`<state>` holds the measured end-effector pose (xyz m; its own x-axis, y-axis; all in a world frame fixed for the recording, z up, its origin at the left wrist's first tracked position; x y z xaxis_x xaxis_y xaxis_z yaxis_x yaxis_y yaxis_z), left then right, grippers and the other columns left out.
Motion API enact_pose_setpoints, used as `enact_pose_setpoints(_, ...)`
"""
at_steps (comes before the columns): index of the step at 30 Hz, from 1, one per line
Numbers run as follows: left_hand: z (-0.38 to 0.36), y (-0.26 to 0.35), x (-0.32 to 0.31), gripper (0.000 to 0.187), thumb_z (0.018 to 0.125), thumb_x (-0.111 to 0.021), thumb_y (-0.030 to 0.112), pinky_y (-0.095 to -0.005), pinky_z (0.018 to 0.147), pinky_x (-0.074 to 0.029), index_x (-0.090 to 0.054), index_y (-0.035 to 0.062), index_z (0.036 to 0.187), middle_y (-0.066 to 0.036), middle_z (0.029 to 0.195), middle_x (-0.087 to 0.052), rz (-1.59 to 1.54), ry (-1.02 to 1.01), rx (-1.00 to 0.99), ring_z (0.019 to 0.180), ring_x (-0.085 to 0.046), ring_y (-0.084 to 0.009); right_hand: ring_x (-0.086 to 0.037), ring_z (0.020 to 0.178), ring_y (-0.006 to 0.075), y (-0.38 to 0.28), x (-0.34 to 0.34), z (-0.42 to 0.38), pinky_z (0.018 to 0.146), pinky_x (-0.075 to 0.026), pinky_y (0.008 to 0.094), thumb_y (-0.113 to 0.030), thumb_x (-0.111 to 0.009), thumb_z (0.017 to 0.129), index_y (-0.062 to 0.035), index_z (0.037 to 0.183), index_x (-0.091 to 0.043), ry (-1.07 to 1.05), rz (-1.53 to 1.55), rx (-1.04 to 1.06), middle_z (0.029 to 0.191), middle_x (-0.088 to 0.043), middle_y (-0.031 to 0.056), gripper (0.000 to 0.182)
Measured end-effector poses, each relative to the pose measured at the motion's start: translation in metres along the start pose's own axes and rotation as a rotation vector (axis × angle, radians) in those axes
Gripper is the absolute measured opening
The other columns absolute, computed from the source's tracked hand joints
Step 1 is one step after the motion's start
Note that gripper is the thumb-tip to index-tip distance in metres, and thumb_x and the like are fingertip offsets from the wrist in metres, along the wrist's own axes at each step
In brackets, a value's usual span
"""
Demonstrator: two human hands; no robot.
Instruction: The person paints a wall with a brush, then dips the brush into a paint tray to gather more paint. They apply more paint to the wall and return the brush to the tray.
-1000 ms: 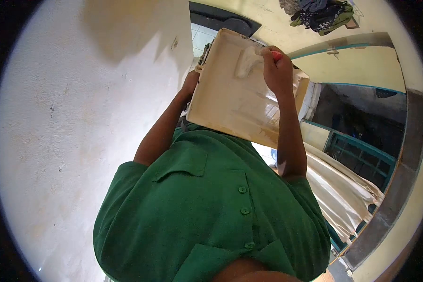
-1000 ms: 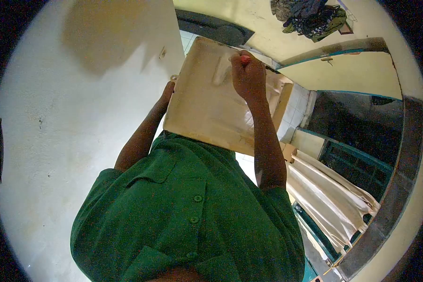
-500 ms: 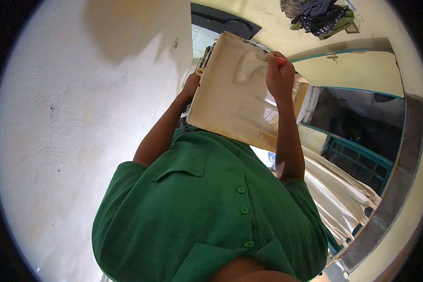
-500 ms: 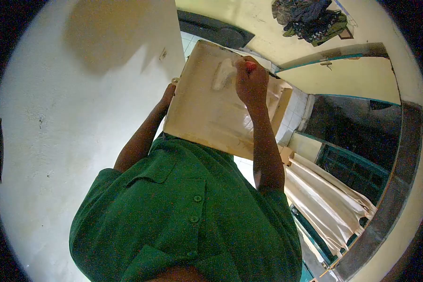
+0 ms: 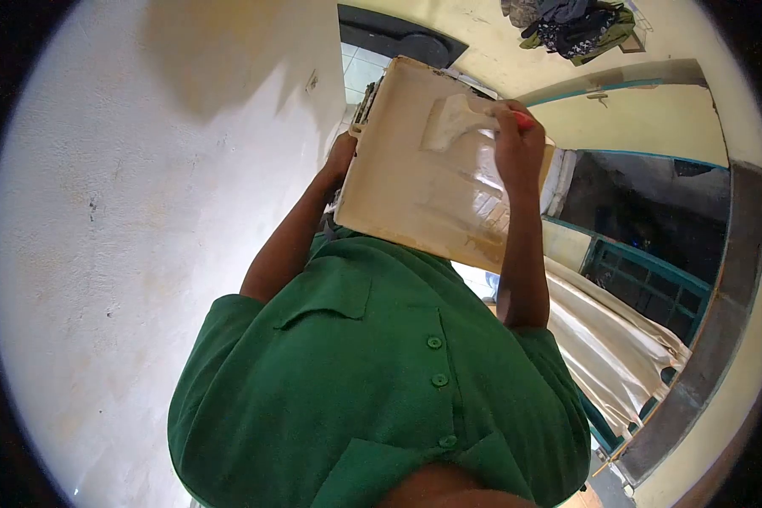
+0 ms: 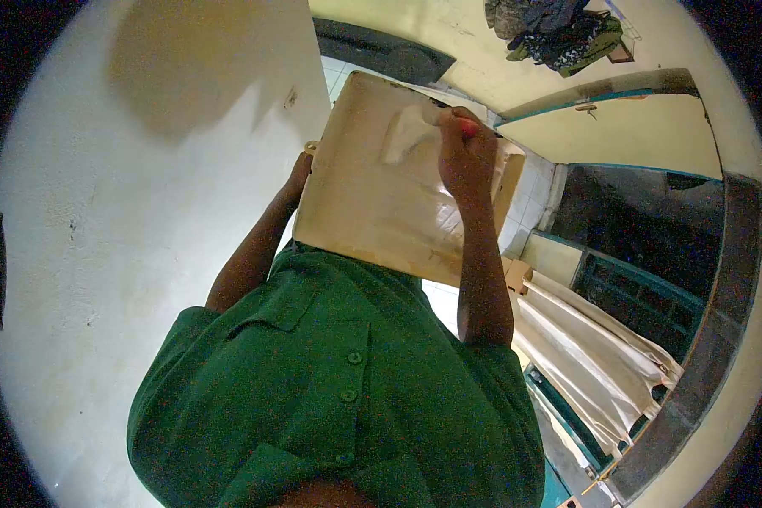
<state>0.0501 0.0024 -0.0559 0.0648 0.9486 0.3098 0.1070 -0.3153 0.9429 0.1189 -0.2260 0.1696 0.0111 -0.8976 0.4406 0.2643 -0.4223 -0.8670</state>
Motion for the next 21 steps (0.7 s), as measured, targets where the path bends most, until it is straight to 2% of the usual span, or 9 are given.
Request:
enact_pose_setpoints(1, 0.0, -0.001, -0.001, 0.025, 0.074, -0.052, 0.018, -0.0393, 0.07, -0.046, -0.059, -0.0004, 0.088, -0.019, 0.086, -0.062, -0.016, 0.023, -0.004, 0.082, -0.059, -0.0329, -0.042, 0.054, 0.0104, -0.005, 0.006, -0.001, 0.052, -0.037, 0.0256, -0.02, -0.049, 0.084, 0.0001, 0.074, -0.058, 0.03, 0.001, 0.035, 0.058, -0.046, 0.0002, 0.025)
enact_pose_setpoints(2, -0.002, -0.003, -0.003, 0.024, 0.075, -0.052, 0.018, -0.0384, 0.07, -0.046, -0.059, -0.0007, 0.088, -0.019, 0.087, -0.062, -0.074, 0.033, 0.03, 0.082, -0.059, -0.0317, -0.04, 0.051, 0.0072, 0.006, 0.019, 0.001, 0.048, -0.034, 0.0219, -0.018, -0.05, 0.083, -0.0031, 0.081, -0.06, -0.014, 0.15, -0.222, 0.06, -0.048, -0.0016, 0.018)
enact_pose_setpoints(3, -0.004, 0.009, -0.001, 0.024, 0.076, -0.051, 0.017, -0.0375, 0.07, -0.046, -0.06, -0.0011, 0.087, -0.019, 0.087, -0.062, -0.128, 0.044, 0.061, 0.082, -0.059, -0.0306, -0.04, 0.048, 0.006, 0.004, 0.034, 0.004, 0.045, -0.033, 0.0201, -0.019, -0.051, 0.082, -0.0031, 0.086, -0.059, -0.07, 0.298, -0.282, 0.061, -0.05, -0.0008, 0.018)
enact_pose_setpoints(6, -0.006, 0.01, -0.001, 0.022, 0.078, -0.05, 0.016, -0.0353, 0.068, -0.046, -0.06, -0.0018, 0.086, -0.018, 0.088, -0.063, -0.085, 0.021, 0.005, 0.081, -0.06, -0.0274, -0.041, 0.042, 0.0052, 0.018, 0.082, 0.009, 0.038, -0.031, 0.0171, -0.022, -0.052, 0.08, 0.0006, 0.1, -0.053, -0.166, 0.653, -0.367, 0.06, -0.052, -0.0001, 0.03)
enact_pose_setpoints(10, 0.0, -0.015, -0.004, 0.023, 0.078, -0.052, 0.019, -0.0358, 0.065, -0.046, -0.06, -0.0016, 0.086, -0.017, 0.087, -0.063, -0.207, 0.019, 0.133, 0.079, -0.062, -0.0259, -0.037, 0.032, 0.0088, 0.044, 0.105, -0.01, 0.032, -0.03, 0.0202, -0.024, -0.05, 0.082, 0.0, 0.094, -0.049, -0.263, 1.155, -0.331, 0.046, -0.042, 0.0009, 0.027)
enact_pose_setpoints(11, 0.001, -0.021, -0.005, 0.025, 0.075, -0.055, 0.023, -0.0368, 0.061, -0.046, -0.06, -0.0002, 0.085, -0.016, 0.081, -0.064, -0.065, -0.012, -0.07, 0.074, -0.062, -0.0272, -0.031, 0.027, 0.0099, 0.054, 0.106, -0.019, 0.029, -0.028, 0.0218, -0.023, -0.049, 0.082, -0.0009, 0.092, -0.048, -0.209, 1.197, -0.363, 0.042, -0.04, 0.0016, 0.025)
enact_pose_setpoints(13, 0.013, -0.08, -0.024, 0.026, 0.074, -0.056, 0.024, -0.0368, 0.059, -0.046, -0.059, 0.0002, 0.084, -0.016, 0.078, -0.063, -0.359, 0.05, -0.039, 0.072, -0.063, -0.0278, -0.029, 0.026, 0.0093, 0.076, 0.105, -0.037, 0.027, -0.026, 0.0228, -0.025, -0.049, 0.083, -0.0023, 0.093, -0.049, -0.108, 1.253, -0.415, 0.039, -0.037, -0.0001, 0.024)
enact_pose_setpoints(17, 0.01, -0.059, -0.014, 0.045, 0.083, -0.046, 0.04, -0.0343, 0.066, -0.049, -0.051, 0.0014, 0.104, -0.01, 0.092, -0.058, -0.321, -0.073, 0.043, 0.08, -0.059, -0.0202, -0.027, 0.025, 0.0092, 0.096, 0.097, -0.054, 0.025, -0.025, 0.0232, -0.027, -0.049, 0.083, -0.0048, 0.097, -0.051, 0.043, 1.492, -0.507, 0.037, -0.035, -0.0017, 0.026)
enact_pose_setpoints(21, 0.003, -0.074, 0.005, 0.061, 0.085, -0.044, 0.054, -0.0328, 0.072, -0.051, -0.048, 0.0015, 0.116, -0.006, 0.1, -0.057, -0.424, -0.097, 0.198, 0.085, -0.057, -0.0165, -0.03, 0.031, 0.0079, 0.068, 0.101, -0.054, 0.029, -0.024, 0.0204, -0.024, -0.049, 0.083, -0.0028, 0.096, -0.047, -0.152, 1.369, -0.376, 0.044, -0.038, -0.0008, 0.025)
Point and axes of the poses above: each hand's wrist, its own z-axis towards the middle knuckle, its own x-axis out of the back of the hand, y = z × x, the point moved 3 cm from there along z, towards the middle knuckle
